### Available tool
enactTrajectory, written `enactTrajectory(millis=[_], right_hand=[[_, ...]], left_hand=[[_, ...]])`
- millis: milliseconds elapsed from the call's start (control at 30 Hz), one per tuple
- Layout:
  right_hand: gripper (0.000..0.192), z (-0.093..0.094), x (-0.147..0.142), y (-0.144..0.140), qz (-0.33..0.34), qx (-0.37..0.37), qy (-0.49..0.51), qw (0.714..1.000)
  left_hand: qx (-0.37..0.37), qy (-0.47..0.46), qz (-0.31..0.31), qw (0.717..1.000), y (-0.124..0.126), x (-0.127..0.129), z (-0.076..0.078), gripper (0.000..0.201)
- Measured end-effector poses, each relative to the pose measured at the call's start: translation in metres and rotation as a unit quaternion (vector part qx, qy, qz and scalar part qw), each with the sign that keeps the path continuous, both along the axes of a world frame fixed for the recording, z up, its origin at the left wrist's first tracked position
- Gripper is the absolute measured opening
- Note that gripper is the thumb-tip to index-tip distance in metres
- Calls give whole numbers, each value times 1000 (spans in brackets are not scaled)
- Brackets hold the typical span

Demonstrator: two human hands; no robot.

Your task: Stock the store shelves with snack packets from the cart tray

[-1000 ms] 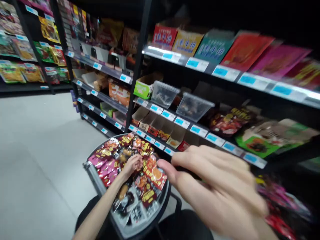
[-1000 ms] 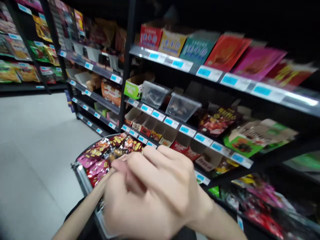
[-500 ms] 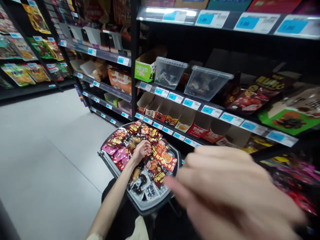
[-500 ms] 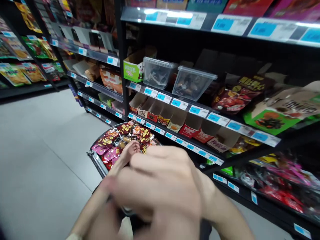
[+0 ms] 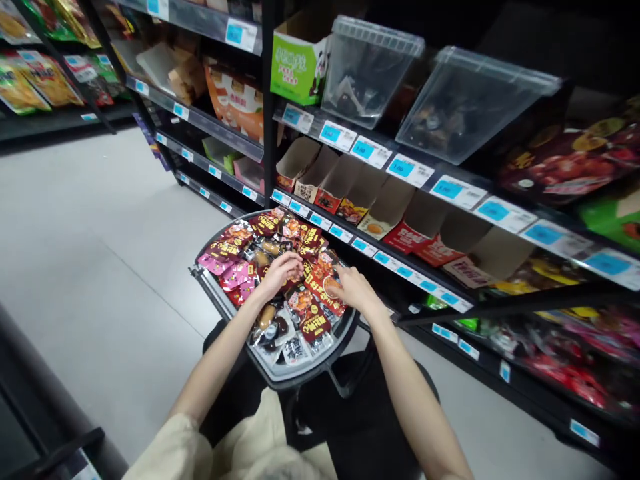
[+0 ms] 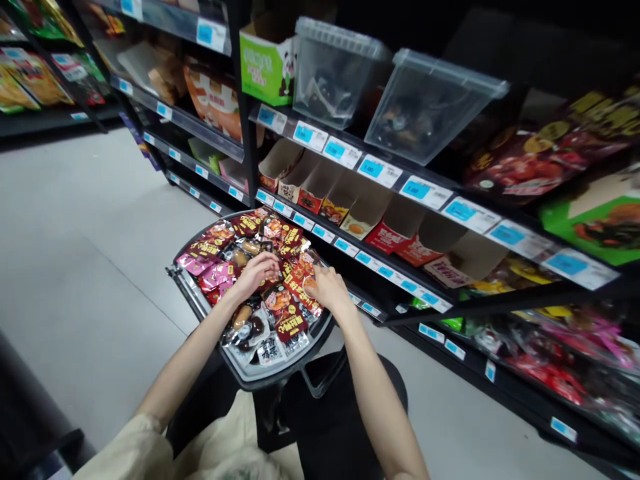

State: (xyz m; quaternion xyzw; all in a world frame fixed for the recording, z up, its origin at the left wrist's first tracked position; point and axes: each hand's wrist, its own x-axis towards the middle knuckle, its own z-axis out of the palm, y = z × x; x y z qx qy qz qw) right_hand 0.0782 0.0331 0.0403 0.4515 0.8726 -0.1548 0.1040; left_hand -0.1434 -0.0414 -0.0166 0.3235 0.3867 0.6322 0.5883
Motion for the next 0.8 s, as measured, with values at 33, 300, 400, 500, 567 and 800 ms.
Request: enactTrajectory(millis=[33, 300, 400, 500, 567, 800], right_hand=[[60, 0, -6, 0, 5, 7, -2, 1000], [87, -6, -20, -7, 26, -50, -41, 998], [44, 2, -9, -2, 50, -78, 5, 996], [15, 11, 6, 9, 58, -60, 101, 991], [14, 14, 14, 16, 24, -35, 156, 987], [31, 10, 17, 27, -53, 2, 208, 977]], left_hand=[[-1, 7, -4, 1000, 0, 0, 0, 24], [-3, 26, -7, 1000, 0, -1, 0, 24], [1, 29, -10, 1000, 0, -1, 0, 24], [0, 30, -14, 999, 1, 0, -1, 24], [-6, 33, -14, 999, 2, -1, -2, 24], [23, 93, -51, 994, 2, -3, -5, 23]])
